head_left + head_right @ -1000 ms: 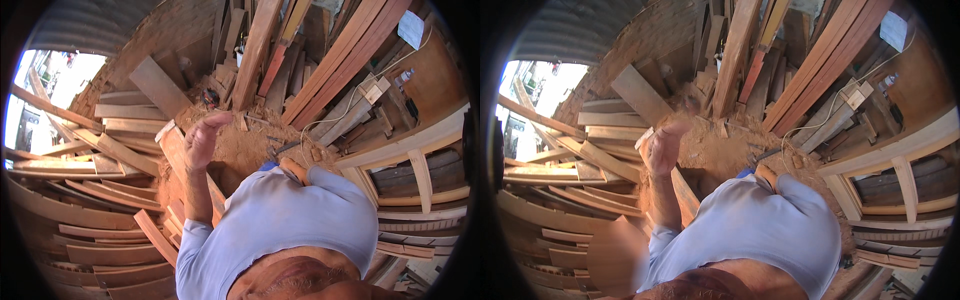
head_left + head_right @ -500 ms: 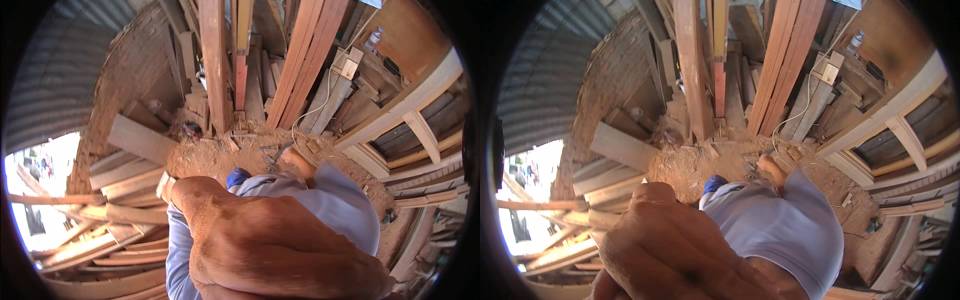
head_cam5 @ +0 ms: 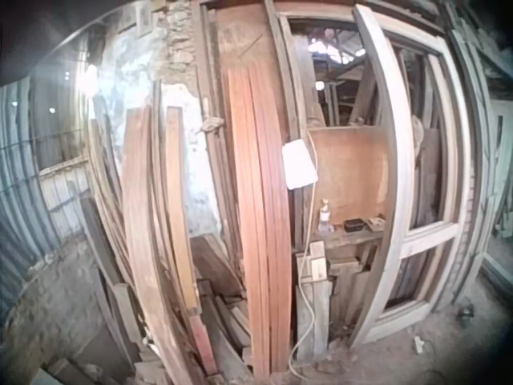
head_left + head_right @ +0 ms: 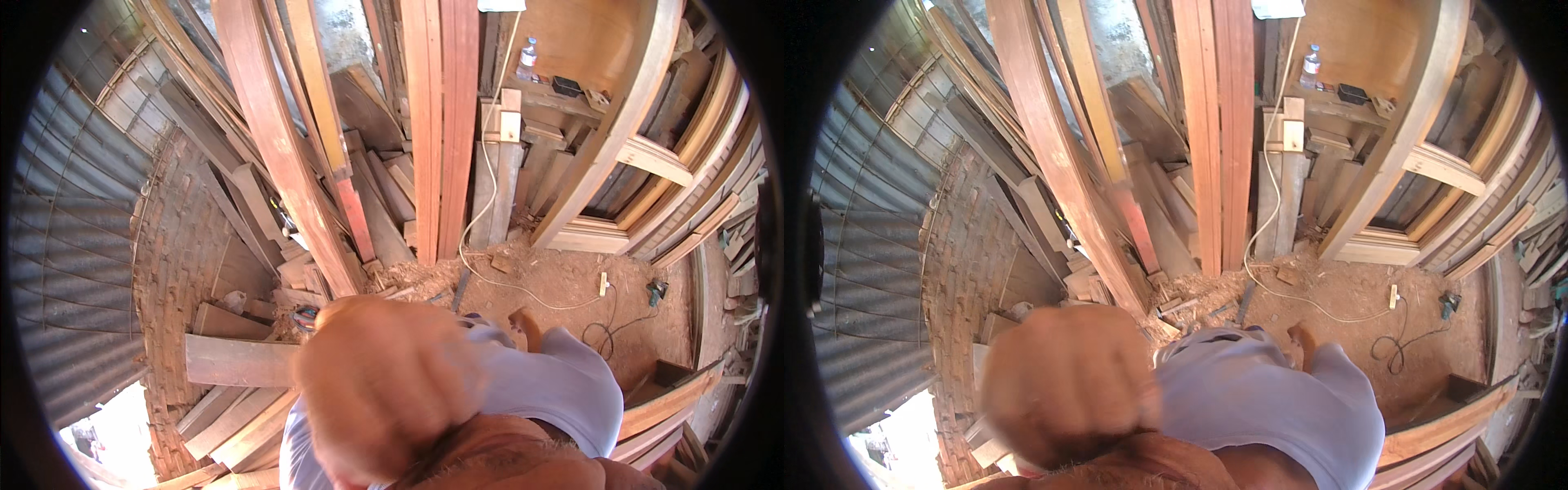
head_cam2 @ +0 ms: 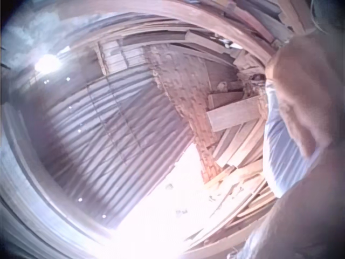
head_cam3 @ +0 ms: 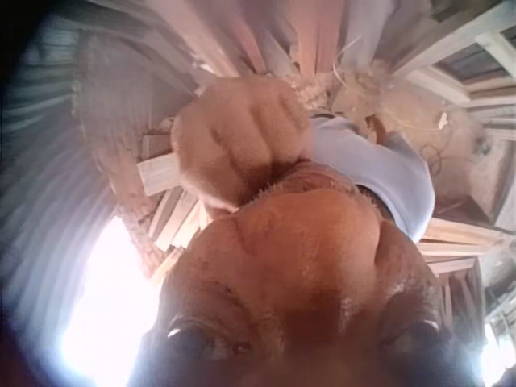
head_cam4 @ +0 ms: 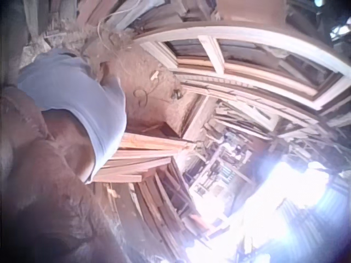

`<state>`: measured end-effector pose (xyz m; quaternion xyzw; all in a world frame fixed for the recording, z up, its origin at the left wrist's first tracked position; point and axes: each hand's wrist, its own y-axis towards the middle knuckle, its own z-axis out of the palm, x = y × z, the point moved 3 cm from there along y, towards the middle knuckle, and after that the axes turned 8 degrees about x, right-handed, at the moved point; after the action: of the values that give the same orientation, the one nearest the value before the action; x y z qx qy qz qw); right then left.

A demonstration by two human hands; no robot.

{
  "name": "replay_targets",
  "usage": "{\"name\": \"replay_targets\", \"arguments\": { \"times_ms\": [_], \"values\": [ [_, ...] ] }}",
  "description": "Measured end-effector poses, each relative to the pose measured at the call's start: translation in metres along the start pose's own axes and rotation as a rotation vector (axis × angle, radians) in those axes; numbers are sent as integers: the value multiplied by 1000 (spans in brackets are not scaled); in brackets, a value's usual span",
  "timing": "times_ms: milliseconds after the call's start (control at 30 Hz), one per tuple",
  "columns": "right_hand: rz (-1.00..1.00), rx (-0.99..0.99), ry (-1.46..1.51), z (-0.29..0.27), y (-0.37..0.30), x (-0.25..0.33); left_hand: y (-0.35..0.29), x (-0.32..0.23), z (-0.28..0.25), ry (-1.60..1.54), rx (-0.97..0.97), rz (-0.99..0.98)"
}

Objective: The person uses a handheld electric sander to smooth a wooden plank, then sets the tool down and picks up several planks to inspect and stack them. The person also uses a sanding block to manually sand the edges of a plank.

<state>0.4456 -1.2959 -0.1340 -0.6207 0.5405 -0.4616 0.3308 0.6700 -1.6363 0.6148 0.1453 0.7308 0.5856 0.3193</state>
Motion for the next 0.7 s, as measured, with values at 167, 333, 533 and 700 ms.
{"name": "replay_targets", "arguments": {
  "times_ms": [167,333,533,700],
  "values": [
    [-74,77,-78,27,-6,47,-13,52,-39,-30,-78,-103],
    [-43,55,7,19,0,58,-51,96,-108,97,-207,-320],
    [30,29,132,-22,18,30,-96,168,-192,278,-385,-502],
    [125,-51,328,-85,53,14,-128,190,-321,1058,-574,-911]
  ]
}}
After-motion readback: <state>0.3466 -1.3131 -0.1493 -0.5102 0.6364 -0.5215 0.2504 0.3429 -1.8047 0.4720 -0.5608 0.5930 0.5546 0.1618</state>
